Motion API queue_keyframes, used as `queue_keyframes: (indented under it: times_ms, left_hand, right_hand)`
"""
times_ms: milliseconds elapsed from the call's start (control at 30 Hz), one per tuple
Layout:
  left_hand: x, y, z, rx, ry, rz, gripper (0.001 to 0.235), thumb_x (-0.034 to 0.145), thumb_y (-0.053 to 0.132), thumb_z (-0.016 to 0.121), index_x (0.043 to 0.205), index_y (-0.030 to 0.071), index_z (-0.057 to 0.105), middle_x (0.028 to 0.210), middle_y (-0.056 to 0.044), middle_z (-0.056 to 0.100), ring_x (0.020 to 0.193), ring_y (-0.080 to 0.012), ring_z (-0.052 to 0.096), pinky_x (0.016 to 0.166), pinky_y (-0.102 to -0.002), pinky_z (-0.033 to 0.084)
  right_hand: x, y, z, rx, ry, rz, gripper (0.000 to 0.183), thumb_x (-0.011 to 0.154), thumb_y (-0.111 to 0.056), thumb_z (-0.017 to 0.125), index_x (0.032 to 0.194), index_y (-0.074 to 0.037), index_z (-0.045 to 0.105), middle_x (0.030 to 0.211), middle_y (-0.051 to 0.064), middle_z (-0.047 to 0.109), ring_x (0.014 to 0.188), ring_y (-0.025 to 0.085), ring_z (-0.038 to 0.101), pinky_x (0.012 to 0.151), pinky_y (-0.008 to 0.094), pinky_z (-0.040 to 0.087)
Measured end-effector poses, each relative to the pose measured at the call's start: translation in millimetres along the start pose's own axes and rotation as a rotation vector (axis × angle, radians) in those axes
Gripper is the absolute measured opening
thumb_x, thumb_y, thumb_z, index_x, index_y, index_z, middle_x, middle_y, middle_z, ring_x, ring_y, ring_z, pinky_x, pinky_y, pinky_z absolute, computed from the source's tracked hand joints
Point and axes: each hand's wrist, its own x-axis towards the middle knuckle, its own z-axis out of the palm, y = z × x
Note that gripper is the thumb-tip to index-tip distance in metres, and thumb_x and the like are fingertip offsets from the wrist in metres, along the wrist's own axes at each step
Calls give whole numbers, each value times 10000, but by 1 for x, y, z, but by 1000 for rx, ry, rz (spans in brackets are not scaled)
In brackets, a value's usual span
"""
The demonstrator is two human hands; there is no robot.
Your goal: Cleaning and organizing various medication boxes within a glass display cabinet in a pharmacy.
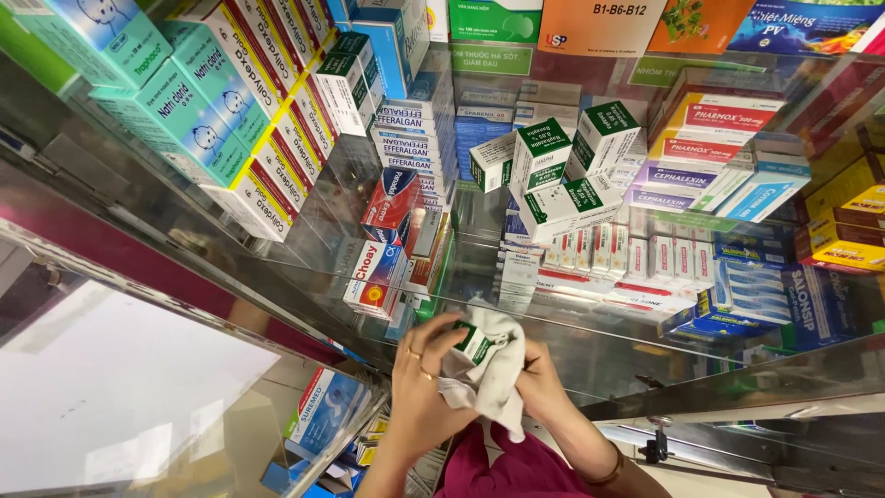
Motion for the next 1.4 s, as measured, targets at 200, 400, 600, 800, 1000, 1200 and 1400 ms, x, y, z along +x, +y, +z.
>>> queue_keyframes:
  times_ms: [200, 400, 600, 800, 1000, 1200, 1400]
  left_hand:
    - [1, 4, -15, -449, 19, -324, 385, 808, 46, 814, 1189, 69, 762, 1221, -124, 783, 888, -165, 747, 690, -294, 621]
    - [8, 19, -19, -153, 63, -388, 448, 691, 111, 940, 1107, 85, 775, 715, -41, 739, 567, -76, 672, 534, -231, 546]
    - [28, 44, -71, 61, 609, 117, 423, 836, 86, 860, 1188, -15, 647, 1153, -160, 704, 1025, -274, 733, 858, -343, 623]
    - [145, 45, -95, 418, 471, 63, 344, 955, 63, 892, 1231, 1, 695, 1150, -162, 670, 817, -216, 705, 750, -345, 584]
    - [205, -7, -77, 741, 357, 93, 289, 959, 108, 877, 1114, -9, 663, 1058, -176, 658, 872, -368, 682, 735, -441, 551]
    - [225, -17, -77, 731, 308, 82, 439, 805, 32, 843, 1161, -108, 628, 1281, -295, 565, 875, -424, 696, 709, -451, 581]
    - [235, -32, -74, 809, 277, 143, 587, 798, 25, 839, 1293, -96, 547, 1332, -330, 497, 892, -449, 697, 722, -451, 597]
  right_hand:
    - [-2, -30, 7, -187, -37, -216, 182, 814, 16, 765, 994, 3, 791, 1056, 65, 771, 895, 131, 739, 748, 286, 603]
    - [-5, 2, -7, -191, -30, -305, 193, 842, 36, 779, 1032, 11, 788, 1051, 93, 778, 896, 151, 732, 766, 301, 592]
    - [6, 34, -41, 252, 83, 5, 167, 947, 47, 611, 1064, 41, 729, 953, 158, 768, 794, 208, 761, 695, 362, 651]
    - [9, 31, -30, 352, 79, 45, 231, 948, 48, 585, 1156, 29, 681, 1032, 145, 753, 876, 198, 757, 756, 357, 643]
    - [17, 60, -49, 328, 126, 51, 237, 964, 24, 601, 1188, 13, 677, 1074, 138, 749, 909, 201, 755, 797, 371, 643]
    - [19, 64, -56, 362, 108, 51, 234, 978, -8, 617, 1202, 14, 682, 1097, 138, 748, 933, 197, 744, 811, 363, 633]
    - [19, 46, -45, 400, 87, 99, 265, 953, -7, 614, 1213, 1, 667, 1109, 122, 745, 937, 179, 747, 811, 353, 639]
